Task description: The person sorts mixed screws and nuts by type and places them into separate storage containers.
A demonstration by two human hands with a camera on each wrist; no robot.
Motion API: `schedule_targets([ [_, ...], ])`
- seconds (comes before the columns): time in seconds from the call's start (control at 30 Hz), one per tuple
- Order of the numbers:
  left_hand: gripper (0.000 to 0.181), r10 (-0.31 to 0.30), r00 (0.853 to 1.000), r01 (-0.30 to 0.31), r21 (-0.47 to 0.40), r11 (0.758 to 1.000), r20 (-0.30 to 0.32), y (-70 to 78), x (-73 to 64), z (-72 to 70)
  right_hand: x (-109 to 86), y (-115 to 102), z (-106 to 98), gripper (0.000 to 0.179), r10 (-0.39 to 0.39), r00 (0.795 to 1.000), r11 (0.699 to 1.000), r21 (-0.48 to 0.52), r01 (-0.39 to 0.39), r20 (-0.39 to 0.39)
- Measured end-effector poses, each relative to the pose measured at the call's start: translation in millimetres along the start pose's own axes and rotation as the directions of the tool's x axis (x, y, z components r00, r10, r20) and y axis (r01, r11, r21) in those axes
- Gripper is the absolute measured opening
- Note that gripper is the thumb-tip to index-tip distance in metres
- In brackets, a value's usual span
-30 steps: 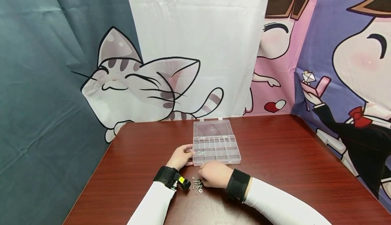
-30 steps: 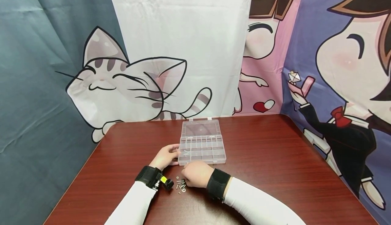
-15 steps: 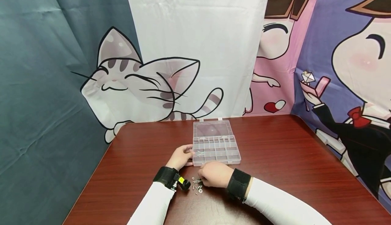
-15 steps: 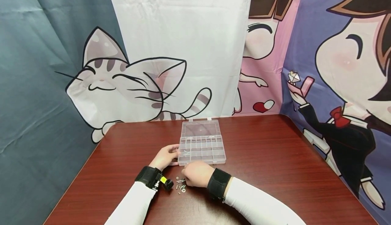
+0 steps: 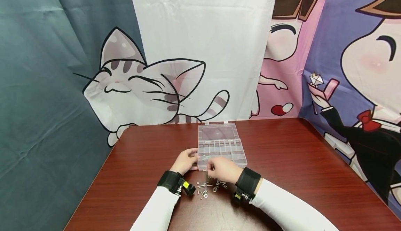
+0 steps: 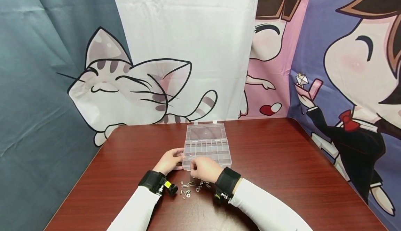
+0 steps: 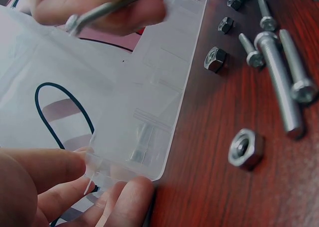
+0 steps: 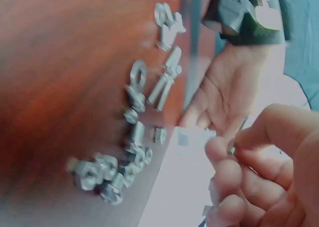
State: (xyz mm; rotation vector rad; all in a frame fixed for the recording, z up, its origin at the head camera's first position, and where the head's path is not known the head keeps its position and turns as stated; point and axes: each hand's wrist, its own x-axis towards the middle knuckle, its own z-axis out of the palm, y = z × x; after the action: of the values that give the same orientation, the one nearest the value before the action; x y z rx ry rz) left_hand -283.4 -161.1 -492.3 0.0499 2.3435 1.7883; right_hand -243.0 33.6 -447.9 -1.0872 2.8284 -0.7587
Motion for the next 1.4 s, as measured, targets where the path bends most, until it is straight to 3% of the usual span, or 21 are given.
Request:
schedule_targets([
  [0.17,0.046,-0.009,1.0,0.009,0.004,1.0,-0.013,-1.6,-0.1,0.7,9.2,11.4,-1.5,0.008,0.052,0.992,0.998,0.053,-0.046,-0.115],
  [0.4,0.047,0.001,1.0,-0.001,-0.03,1.0,-0.005,2.6,-3.1,1.1,28.8,25.2,-0.5,0.007,0.042,0.973,0.999,-0.021,-0.048,-0.225],
  [0.57,0.047,0.001,1.0,-0.001,-0.033,0.999,0.009,19.5,-16.0,-0.7,44.7,28.3,-2.5,0.007,0.046,0.975,0.996,-0.069,-0.063,-0.217],
  [0.8,0.047,0.003,1.0,-0.004,-0.016,1.0,-0.013,-1.7,-1.7,0.4,61.3,35.6,4.4,0.008,0.025,0.981,0.984,-0.166,-0.057,-0.193],
  [1.03,0.048,0.004,1.0,-0.004,-0.022,1.0,-0.016,0.6,-0.6,-0.1,66.9,36.2,5.7,0.008,-0.037,0.984,0.975,-0.22,-0.003,-0.176],
  [1.4,0.047,0.006,1.0,-0.006,0.021,1.0,-0.022,1.0,-2.9,1.5,71.7,37.3,10.3,0.01,-0.03,0.988,0.962,-0.273,-0.012,-0.149],
])
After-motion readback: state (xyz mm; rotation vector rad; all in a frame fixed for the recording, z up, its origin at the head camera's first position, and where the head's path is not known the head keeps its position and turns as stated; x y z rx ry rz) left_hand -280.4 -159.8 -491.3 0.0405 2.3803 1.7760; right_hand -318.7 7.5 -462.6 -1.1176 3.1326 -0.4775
